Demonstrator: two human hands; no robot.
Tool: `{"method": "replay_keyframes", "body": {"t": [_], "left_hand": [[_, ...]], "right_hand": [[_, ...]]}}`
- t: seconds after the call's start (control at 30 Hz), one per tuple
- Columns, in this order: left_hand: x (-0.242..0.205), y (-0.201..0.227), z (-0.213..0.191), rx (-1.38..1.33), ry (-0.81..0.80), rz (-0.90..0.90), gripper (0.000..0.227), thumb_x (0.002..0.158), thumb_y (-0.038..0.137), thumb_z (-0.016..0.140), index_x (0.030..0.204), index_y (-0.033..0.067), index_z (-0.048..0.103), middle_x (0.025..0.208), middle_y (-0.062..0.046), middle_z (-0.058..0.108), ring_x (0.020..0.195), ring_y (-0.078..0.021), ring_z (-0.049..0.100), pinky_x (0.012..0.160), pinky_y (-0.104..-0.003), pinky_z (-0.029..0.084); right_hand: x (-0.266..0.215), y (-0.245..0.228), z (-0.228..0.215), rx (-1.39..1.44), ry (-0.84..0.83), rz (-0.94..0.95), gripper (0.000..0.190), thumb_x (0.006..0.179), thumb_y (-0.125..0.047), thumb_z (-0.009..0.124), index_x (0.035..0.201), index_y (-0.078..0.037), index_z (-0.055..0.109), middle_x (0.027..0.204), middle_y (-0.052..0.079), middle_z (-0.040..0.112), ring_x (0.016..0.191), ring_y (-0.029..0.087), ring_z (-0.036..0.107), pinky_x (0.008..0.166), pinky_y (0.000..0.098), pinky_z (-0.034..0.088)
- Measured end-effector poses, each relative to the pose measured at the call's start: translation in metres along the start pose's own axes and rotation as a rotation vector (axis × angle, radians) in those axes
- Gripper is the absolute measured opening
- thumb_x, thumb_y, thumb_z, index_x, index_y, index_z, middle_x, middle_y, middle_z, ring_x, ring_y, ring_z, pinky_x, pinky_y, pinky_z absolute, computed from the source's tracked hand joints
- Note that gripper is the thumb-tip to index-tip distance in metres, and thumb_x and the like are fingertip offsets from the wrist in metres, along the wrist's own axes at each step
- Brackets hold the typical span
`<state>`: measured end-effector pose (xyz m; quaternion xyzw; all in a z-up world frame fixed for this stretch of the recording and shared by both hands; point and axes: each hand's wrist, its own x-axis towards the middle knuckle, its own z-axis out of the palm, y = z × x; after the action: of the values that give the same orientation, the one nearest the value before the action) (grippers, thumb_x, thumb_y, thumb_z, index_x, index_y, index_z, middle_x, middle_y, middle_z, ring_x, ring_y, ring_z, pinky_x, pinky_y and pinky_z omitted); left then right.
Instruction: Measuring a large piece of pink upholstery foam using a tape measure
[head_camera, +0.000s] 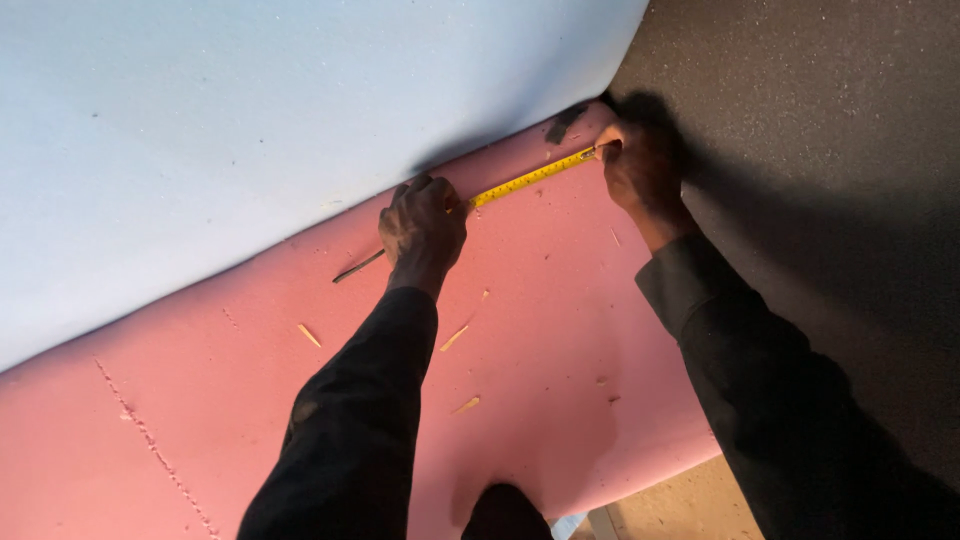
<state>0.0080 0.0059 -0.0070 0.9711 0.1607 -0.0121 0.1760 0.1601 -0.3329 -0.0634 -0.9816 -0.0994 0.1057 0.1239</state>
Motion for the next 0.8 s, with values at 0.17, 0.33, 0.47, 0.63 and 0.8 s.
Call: {"method": "replay_keyframes", "body": {"t": [0.17, 0.33, 0.47, 0.63, 0.8], "left_hand": [[0.000, 0.003, -0.004, -0.002, -0.063, -0.027, 0.009, 0.090, 0.038, 0.082, 0.088, 0.0321, 0.075, 0.093, 0.010, 0.070, 0.100, -0.0248, 0.076, 0.085, -0.050, 0.067], [-0.004, 0.003, -0.013, -0.027, -0.053, -0.002, 0.011, 0.096, 0.039, 0.081, 0.090, 0.0300, 0.076, 0.092, 0.007, 0.070, 0.102, -0.0266, 0.077, 0.081, -0.047, 0.066], [0.000, -0.001, -0.018, -0.069, -0.077, -0.010, 0.011, 0.095, 0.037, 0.082, 0.090, 0.0279, 0.077, 0.090, 0.004, 0.071, 0.100, -0.0303, 0.078, 0.079, -0.050, 0.068], [-0.002, 0.002, -0.016, -0.076, -0.044, -0.022, 0.014, 0.095, 0.037, 0.080, 0.085, 0.0275, 0.075, 0.087, 0.004, 0.069, 0.097, -0.0300, 0.078, 0.078, -0.048, 0.067], [-0.002, 0.005, -0.015, -0.049, -0.066, -0.048, 0.011, 0.096, 0.036, 0.079, 0.088, 0.0280, 0.078, 0.090, 0.004, 0.071, 0.101, -0.0301, 0.078, 0.082, -0.051, 0.067]], "right_hand": [[-0.035, -0.030, -0.053, -0.143, -0.011, -0.113, 0.012, 0.109, -0.020, 0.073, 0.102, -0.021, 0.082, 0.092, 0.004, 0.081, 0.088, 0.027, 0.079, 0.084, 0.0361, 0.062], [-0.061, -0.042, -0.076, -0.188, 0.074, -0.076, 0.008, 0.109, -0.020, 0.079, 0.110, -0.012, 0.081, 0.096, 0.014, 0.080, 0.094, 0.036, 0.082, 0.085, 0.0466, 0.065], [-0.035, -0.055, -0.060, 0.018, 0.135, -0.079, 0.010, 0.108, -0.013, 0.077, 0.098, -0.014, 0.076, 0.088, 0.014, 0.074, 0.090, 0.038, 0.076, 0.088, 0.0469, 0.060], [-0.023, -0.045, -0.062, 0.052, 0.102, -0.186, 0.017, 0.113, -0.016, 0.072, 0.095, -0.018, 0.074, 0.089, 0.009, 0.072, 0.091, 0.033, 0.074, 0.088, 0.0367, 0.057], [-0.043, -0.047, -0.059, -0.104, 0.111, -0.215, 0.005, 0.107, -0.013, 0.075, 0.104, -0.010, 0.079, 0.093, 0.013, 0.079, 0.093, 0.034, 0.079, 0.096, 0.0470, 0.063]]}}
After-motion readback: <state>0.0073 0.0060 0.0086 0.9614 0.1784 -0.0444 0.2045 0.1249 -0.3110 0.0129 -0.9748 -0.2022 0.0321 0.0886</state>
